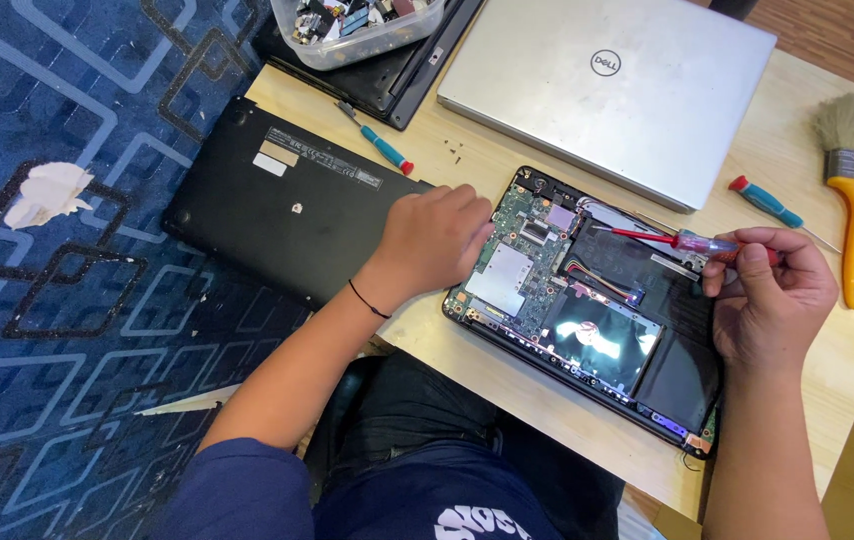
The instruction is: Disassembling a laptop and sorting through small electronic components and screws
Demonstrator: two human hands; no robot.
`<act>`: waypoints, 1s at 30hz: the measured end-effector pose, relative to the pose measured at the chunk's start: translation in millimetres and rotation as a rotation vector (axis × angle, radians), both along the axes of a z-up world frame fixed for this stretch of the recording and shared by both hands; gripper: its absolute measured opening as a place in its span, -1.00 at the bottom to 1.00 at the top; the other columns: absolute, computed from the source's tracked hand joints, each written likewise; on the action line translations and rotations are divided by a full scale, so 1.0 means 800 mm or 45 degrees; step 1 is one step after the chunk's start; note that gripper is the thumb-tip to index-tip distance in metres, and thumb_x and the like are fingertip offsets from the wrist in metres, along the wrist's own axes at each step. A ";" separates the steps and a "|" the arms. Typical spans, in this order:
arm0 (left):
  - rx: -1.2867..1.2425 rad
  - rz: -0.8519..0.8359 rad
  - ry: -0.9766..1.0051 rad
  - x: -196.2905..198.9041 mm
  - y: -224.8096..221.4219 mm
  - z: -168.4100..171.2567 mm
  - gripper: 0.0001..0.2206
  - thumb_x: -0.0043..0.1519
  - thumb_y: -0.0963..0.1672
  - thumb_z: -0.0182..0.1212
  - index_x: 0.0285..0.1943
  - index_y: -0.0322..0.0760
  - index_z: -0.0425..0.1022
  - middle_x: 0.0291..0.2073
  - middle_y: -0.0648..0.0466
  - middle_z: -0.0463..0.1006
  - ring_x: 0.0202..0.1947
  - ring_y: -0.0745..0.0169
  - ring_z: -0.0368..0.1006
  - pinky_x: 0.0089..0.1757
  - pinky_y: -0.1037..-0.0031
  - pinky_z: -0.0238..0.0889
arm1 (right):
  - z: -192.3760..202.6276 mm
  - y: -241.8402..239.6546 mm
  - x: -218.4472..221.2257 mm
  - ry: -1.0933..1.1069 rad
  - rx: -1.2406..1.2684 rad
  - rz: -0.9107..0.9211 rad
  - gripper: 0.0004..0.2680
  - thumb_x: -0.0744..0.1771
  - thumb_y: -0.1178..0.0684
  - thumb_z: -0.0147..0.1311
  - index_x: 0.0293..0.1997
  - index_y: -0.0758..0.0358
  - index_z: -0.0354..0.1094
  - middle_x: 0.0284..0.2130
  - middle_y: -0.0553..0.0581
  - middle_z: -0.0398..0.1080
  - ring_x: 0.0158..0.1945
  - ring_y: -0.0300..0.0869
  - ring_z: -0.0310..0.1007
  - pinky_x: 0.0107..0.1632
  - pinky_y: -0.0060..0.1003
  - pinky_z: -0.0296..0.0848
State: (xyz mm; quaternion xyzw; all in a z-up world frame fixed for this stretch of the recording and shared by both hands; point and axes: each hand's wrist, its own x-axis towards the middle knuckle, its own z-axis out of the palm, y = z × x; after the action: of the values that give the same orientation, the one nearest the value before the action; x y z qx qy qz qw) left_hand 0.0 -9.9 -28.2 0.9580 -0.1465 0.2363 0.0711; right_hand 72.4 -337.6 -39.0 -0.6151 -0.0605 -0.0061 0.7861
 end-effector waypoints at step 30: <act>-0.547 0.633 -0.430 0.059 0.155 0.056 -0.85 0.08 -0.27 0.14 -0.23 -0.21 0.47 -0.23 0.02 0.36 -0.15 0.05 0.37 -0.16 0.30 0.25 | -0.012 -0.035 0.018 -0.010 0.099 -0.199 -0.95 0.37 0.19 0.08 -0.15 0.28 0.28 -0.30 0.22 0.36 -0.41 -0.12 0.40 -0.37 -0.48 0.46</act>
State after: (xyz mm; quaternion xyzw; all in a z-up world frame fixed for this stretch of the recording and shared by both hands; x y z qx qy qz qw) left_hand 47.5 113.9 16.6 0.8749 0.1340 0.4266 0.1858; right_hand 87.1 -365.7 -48.7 -0.5870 -0.0150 -0.0720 0.8063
